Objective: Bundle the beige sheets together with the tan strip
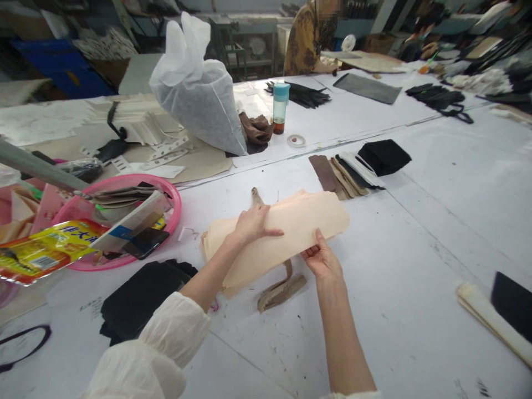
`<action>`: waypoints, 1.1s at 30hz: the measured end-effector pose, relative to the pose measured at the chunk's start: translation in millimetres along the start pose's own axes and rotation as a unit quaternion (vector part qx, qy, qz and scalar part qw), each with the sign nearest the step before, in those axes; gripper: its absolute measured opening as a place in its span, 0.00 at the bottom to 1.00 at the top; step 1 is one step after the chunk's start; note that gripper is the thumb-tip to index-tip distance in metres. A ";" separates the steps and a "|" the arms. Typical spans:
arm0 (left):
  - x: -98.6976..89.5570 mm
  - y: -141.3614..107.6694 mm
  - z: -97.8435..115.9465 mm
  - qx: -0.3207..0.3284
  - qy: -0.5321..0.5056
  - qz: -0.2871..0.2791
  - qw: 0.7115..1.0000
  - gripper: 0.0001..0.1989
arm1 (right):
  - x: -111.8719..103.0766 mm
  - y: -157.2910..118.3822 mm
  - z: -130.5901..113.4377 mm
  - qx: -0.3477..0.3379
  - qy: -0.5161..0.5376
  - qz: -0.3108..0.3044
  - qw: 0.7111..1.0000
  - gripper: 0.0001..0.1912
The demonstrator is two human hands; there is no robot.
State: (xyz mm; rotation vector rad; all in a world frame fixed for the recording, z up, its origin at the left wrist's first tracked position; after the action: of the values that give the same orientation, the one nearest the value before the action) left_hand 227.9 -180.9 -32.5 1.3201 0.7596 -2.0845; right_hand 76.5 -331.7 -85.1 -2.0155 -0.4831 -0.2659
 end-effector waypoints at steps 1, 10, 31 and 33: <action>0.8 0.3 -0.5 0.002 -0.003 -0.002 1.000 0.40 | 3.4 -0.3 -1.2 0.000 0.004 -0.003 1.000 0.07; -7.6 -2.2 -2.4 0.012 -0.007 0.046 0.999 0.42 | 29.2 0.8 -19.0 -0.104 -0.047 -0.044 0.992 0.24; -109.2 -96.7 41.8 -0.005 0.084 0.268 0.960 0.26 | 127.0 -126.8 14.8 -0.259 0.030 -0.248 0.933 0.24; -141.1 -112.3 33.6 0.009 0.069 0.289 0.955 0.25 | 146.5 -153.8 16.4 -0.281 0.007 -0.312 0.908 0.19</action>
State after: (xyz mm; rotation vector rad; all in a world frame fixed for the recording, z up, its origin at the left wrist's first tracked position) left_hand 179.5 -106.3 128.0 1.4915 0.3451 -1.5471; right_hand 139.1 -220.6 85.6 -2.3483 -1.1460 -0.8965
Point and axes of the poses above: each hand's wrist, its own y-axis towards the middle knuckle, its own x-axis out of the palm, z = x × y, the point moved 6 cm from there along y, towards the middle knuckle, and after that the axes turned 3 degrees about x, right-handed, at the moved point
